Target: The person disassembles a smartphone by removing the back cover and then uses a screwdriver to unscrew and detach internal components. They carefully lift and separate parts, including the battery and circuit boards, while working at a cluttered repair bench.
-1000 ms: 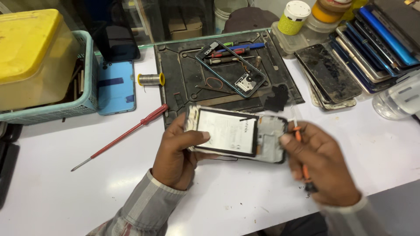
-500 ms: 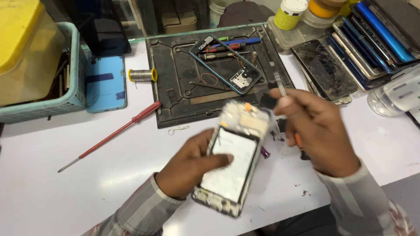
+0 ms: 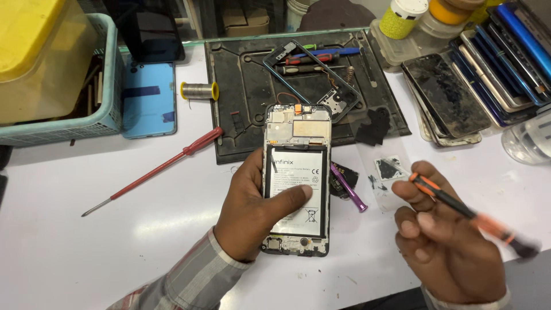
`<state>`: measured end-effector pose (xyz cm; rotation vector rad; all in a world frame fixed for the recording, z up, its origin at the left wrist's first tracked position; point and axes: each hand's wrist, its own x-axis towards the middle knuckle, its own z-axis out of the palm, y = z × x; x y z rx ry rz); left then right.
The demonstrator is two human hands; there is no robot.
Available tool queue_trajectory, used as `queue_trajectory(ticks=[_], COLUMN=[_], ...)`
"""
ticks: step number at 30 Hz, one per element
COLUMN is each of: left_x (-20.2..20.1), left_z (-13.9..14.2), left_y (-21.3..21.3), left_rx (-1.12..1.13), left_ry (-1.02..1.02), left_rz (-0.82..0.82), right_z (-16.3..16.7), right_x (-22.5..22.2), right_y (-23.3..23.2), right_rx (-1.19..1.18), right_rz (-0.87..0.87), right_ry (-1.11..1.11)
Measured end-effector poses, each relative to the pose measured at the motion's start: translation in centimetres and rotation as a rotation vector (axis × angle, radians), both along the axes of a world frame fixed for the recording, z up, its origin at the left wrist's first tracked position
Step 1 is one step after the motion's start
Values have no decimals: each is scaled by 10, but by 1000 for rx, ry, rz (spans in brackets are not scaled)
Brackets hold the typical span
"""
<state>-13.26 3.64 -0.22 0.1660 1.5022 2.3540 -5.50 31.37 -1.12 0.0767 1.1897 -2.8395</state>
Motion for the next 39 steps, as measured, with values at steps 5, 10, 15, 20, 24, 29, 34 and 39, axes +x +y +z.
queue_trajectory(ticks=[5,10,15,20,24,29,34,39], left_x=[1,2,4,5,5,6,6,6], left_z=[2,0,-4,-6,-5,-5,-9,-11], left_y=[0,1,3,4,5,7,9,12], left_rx=[-11,-48,-57,-98,-114,-151,-176,-210], left_ry=[-8,9,25,73,78,64,142,135], left_rz=[28,62,114,144,169,192,239,278], right_z=[4,17,22,21,19,22,33,35], right_x=[7,20,16,7,-1,-3,-8,-5], right_y=[-34,-71,-89,-89,-88,-94,-100,-113], right_rx=[517,1110,1182,1164,1143,1215,1416,1544], right_rz=[-279,-492,-452,-412,-393,-395,-380,-376], right_ry=[105,147,195,286,336,265,511,345])
